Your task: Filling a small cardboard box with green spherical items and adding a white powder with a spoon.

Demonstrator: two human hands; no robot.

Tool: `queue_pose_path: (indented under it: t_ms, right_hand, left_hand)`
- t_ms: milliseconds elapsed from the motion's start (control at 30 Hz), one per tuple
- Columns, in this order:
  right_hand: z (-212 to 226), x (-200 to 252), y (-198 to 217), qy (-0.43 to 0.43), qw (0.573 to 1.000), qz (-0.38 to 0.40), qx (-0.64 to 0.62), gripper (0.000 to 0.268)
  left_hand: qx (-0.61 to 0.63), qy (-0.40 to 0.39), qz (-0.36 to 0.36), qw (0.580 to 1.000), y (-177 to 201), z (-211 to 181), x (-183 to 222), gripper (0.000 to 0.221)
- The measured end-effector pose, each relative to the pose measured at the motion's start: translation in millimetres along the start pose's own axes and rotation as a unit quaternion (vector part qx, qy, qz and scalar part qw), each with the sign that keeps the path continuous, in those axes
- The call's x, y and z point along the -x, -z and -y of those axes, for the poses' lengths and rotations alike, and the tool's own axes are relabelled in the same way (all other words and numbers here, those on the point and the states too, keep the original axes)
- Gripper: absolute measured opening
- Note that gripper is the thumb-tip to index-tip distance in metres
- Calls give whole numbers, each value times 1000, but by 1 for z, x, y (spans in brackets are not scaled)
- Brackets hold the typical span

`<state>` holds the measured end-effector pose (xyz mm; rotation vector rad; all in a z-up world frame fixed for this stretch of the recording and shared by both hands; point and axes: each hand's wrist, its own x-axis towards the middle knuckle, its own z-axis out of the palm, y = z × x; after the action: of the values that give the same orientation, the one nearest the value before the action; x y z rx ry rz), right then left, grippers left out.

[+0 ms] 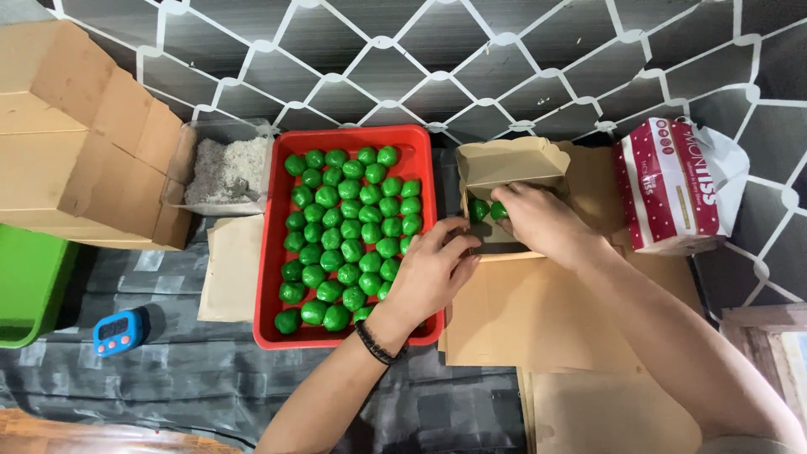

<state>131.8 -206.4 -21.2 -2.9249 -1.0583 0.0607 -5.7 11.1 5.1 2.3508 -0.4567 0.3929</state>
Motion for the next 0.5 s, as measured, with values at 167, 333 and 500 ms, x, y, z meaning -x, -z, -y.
queue_pose_path:
  t_ms: [167,333,500]
  right_hand:
    - [2,-2,-5,-8,1000,5,-15,40]
    - [7,0,1,-13,1000,10,-11,35]
    - [1,3,-4,-16,999,5,-50,34]
  left_hand:
    - [-7,-4,-3,1000,1,-2,0,20]
    - [-6,-6,-4,1000,4,-4,-1,20]
    - [8,-1,3,1000,9,-9,-3,18]
